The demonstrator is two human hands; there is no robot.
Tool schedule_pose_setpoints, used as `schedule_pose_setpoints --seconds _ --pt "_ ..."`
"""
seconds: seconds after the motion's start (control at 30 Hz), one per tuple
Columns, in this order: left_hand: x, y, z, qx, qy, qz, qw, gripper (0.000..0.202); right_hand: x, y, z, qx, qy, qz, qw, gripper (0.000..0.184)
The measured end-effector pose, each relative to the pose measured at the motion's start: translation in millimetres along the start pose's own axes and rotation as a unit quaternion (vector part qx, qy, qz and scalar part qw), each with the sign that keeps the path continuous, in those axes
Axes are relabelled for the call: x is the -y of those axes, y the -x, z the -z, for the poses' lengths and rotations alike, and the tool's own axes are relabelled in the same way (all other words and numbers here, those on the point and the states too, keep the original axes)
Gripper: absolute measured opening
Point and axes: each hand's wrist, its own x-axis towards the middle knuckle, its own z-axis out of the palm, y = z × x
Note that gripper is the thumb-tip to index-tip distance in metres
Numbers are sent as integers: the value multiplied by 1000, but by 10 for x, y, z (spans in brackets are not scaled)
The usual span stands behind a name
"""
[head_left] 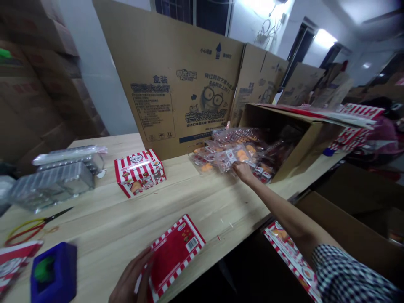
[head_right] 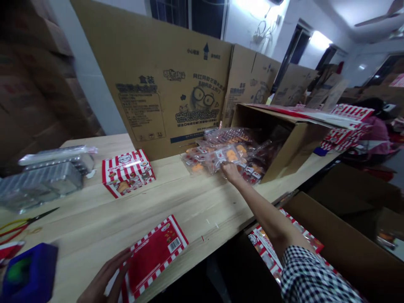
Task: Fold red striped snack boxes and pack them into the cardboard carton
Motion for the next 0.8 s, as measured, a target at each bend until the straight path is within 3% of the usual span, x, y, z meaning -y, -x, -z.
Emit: schedule_pose_setpoints --seconds 0.23,0.37,0.5,0.57,0.67,0.8 --pt "-467 -165 9 -21 21 37 999 31 60 362 162 -8 -12 -105 994 34" --pt "-628 -169 -24 2 49 49 998 31 338 692 -139 86 -41 -120 988 45" --pt "-686 -164 -88 14 61 62 996 31 786 1175 -521 185 -59 -116 974 93" --pt "-697 -177 -122 15 64 59 996 31 981 1398 -621 210 -64 -94 971 102" --pt "-707 -214 -185 22 68 42 997 29 1184 1626 -622 200 -63 -63 976 91" --pt "-714 -261 -277 33 78 24 996 29 1250 1697 -423 146 -55 -34 987 65"
